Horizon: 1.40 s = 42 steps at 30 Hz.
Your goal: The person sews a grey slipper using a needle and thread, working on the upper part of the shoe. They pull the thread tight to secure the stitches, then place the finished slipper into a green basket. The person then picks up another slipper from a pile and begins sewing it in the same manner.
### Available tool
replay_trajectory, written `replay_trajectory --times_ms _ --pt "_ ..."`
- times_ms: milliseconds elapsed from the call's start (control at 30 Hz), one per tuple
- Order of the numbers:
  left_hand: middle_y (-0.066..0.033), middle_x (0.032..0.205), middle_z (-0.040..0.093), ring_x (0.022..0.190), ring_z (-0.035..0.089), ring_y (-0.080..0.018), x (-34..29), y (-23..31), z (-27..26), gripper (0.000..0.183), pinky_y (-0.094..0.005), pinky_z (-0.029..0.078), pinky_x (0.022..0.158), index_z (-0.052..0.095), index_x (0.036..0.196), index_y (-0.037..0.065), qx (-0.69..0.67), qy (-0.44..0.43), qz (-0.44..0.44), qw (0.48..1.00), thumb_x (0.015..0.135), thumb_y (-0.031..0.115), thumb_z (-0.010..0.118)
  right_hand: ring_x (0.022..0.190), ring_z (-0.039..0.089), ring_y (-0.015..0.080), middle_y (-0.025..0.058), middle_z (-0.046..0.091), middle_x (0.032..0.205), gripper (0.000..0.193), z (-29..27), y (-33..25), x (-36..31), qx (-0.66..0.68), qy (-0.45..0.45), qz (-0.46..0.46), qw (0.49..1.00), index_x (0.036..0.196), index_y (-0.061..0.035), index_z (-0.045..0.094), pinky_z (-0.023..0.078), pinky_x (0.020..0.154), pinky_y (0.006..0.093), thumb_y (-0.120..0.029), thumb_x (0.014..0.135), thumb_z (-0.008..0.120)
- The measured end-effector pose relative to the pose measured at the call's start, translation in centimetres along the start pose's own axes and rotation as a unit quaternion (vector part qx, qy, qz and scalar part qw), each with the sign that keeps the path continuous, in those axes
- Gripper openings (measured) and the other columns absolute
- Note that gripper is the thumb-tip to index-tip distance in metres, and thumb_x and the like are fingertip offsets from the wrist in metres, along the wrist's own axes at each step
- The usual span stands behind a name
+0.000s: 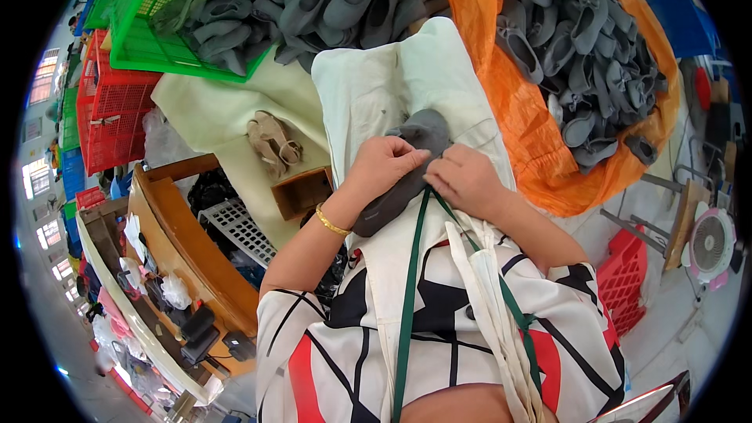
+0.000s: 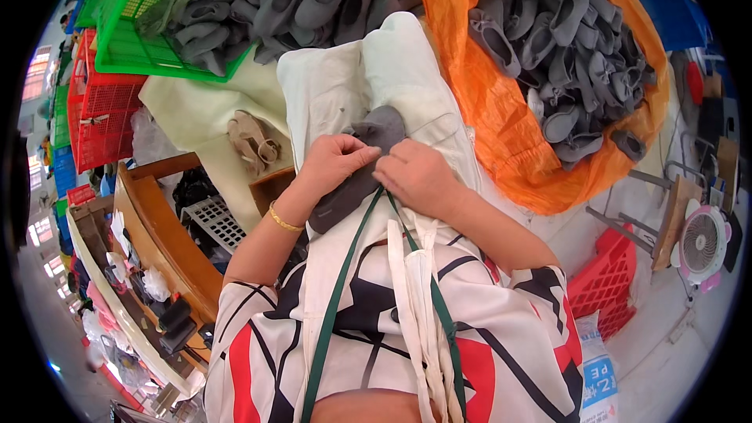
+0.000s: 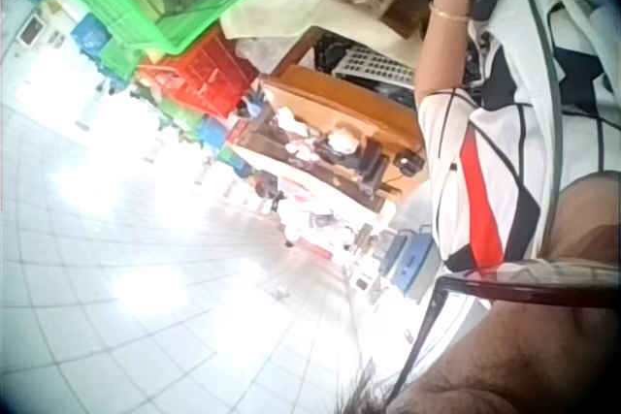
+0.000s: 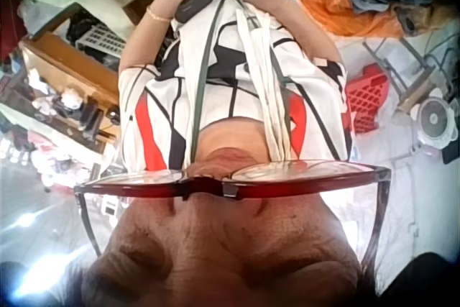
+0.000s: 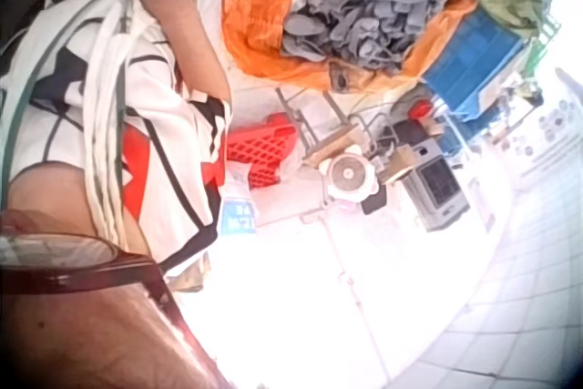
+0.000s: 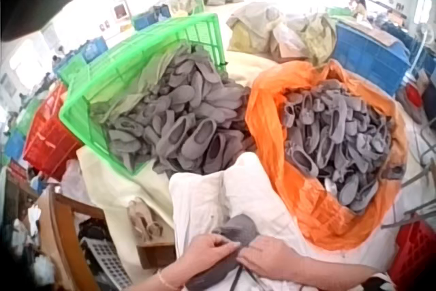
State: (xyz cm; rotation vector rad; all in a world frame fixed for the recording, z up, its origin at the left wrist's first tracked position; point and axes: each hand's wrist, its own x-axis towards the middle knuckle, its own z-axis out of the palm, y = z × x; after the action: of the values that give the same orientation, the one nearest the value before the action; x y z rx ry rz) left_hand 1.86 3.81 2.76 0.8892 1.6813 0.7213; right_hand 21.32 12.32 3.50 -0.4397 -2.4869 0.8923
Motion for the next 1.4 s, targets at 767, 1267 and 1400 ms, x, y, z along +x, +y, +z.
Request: replay_trajectory --times_ms 767,1267,1400 --pt "0.0029 0.076 0.061 0.061 0.054 -0.0034 1.2 -1.5 -1.6 0.009 -0.0196 0.045 0.054 0.065 0.096 0.006 -0.240 0.016 -0.068 0.968 0.095 0.014 0.063 0.075 0.062 0.0276 0.0083 0.058 0.082 0.006 2.8 3.3 3.5 0.014 0.002 0.070 0.997 0.089 -0.0113 0.066 0.050 0.062 0.0349 -0.010 0.084 0.066" --pt "-0.0043 0.075 0.064 0.065 0.055 -0.0099 0.6 -1.2 -0.4 0.012 -0.0254 0.046 0.061 0.068 0.093 -0.001 0.086 0.099 0.145 0.981 0.090 0.010 0.068 0.068 0.053 0.0121 0.0000 0.057 0.078 0.010 -7.6 10.2 -0.1 0.637 0.342 0.284 0.630 0.102 -0.0077 0.058 0.049 0.064 0.0276 -0.017 0.101 0.055" --pt "-0.0118 0.080 0.067 0.069 0.061 -0.0215 0.8 -1.2 -0.3 0.011 -0.0307 0.049 0.063 0.068 0.093 0.000 0.132 0.116 0.211 0.962 0.087 0.010 0.068 0.068 0.050 0.0132 -0.0009 0.051 0.072 0.009 -12.1 12.5 -3.8 0.608 0.478 0.239 0.587 0.099 -0.0043 0.056 0.053 0.090 0.0363 -0.013 0.101 0.054"
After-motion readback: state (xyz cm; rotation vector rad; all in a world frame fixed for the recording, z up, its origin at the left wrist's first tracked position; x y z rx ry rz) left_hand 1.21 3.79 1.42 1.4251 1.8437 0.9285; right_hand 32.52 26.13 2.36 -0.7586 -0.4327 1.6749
